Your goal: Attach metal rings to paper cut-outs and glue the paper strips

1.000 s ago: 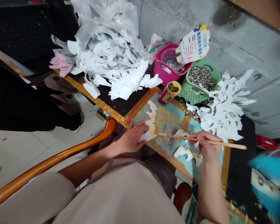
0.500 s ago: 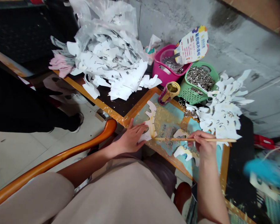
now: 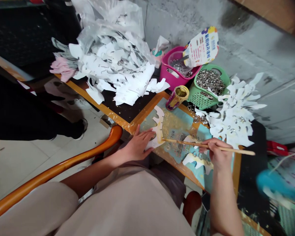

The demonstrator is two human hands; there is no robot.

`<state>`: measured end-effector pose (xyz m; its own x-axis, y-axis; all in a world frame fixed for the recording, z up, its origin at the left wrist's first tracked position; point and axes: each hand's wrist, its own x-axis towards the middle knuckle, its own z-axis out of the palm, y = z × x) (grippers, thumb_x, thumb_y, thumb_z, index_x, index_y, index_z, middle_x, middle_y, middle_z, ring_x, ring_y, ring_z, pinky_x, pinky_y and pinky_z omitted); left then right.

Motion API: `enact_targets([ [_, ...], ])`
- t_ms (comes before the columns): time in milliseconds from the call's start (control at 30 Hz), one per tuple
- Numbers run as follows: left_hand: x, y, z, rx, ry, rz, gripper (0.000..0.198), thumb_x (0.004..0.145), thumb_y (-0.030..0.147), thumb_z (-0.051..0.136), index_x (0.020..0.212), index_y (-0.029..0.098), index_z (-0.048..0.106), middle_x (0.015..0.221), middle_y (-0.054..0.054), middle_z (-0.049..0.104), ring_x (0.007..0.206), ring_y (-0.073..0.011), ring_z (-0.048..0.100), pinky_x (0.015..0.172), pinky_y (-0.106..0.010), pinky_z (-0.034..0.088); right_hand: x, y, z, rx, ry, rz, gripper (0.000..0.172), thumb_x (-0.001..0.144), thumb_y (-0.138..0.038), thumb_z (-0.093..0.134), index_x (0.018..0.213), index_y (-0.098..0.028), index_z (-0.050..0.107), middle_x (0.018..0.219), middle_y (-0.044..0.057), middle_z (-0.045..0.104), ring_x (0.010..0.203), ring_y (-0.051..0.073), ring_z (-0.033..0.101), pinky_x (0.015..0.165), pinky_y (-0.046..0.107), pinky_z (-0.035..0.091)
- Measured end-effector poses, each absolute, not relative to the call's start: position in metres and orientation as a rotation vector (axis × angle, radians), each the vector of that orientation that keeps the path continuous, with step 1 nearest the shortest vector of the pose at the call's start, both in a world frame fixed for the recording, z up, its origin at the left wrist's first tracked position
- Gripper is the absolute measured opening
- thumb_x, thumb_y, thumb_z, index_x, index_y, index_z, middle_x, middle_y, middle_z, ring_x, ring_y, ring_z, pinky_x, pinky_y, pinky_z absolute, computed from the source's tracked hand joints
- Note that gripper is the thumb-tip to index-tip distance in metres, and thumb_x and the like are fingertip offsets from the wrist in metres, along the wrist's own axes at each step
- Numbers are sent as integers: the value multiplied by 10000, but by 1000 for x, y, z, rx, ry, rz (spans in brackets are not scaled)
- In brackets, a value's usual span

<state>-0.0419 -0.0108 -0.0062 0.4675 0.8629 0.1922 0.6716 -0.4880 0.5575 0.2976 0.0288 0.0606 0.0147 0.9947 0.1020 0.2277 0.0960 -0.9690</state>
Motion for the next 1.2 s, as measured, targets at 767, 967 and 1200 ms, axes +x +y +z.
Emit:
enact_targets([
  [767, -42, -5, 5, 2472, 1232, 640, 529, 912, 336, 532, 1372, 140, 359, 1354, -203, 520, 1369, -332, 430, 1196, -612, 224, 185, 182, 150, -1371, -1933, 2, 291, 834, -362, 625, 608, -181, 607, 525, 35, 606, 528, 189, 615, 617, 334, 502],
  [967, -44, -9, 4, 2492, 1230, 555, 576, 919, 364, 532, 1406, 141, 321, 1386, -208, 506, 1372, -334, 432, 1201, -652, 131, 190, 204, 134, -1391, -1728, 390, 247, 837, -385, 620, 682, -193, 612, 537, 22, 619, 521, 203, 639, 578, 345, 537],
  [1200, -43, -11, -3, 2489, 1237, 606, 535, 921, 375, 533, 1375, 154, 358, 1359, -204, 530, 1391, -340, 408, 1201, -650, 104, 247, 180, 155, -1129, -1029, 545, 199, 750, -318, 721, 692, -175, 596, 461, -48, 552, 350, 94, 486, 348, 218, 445],
])
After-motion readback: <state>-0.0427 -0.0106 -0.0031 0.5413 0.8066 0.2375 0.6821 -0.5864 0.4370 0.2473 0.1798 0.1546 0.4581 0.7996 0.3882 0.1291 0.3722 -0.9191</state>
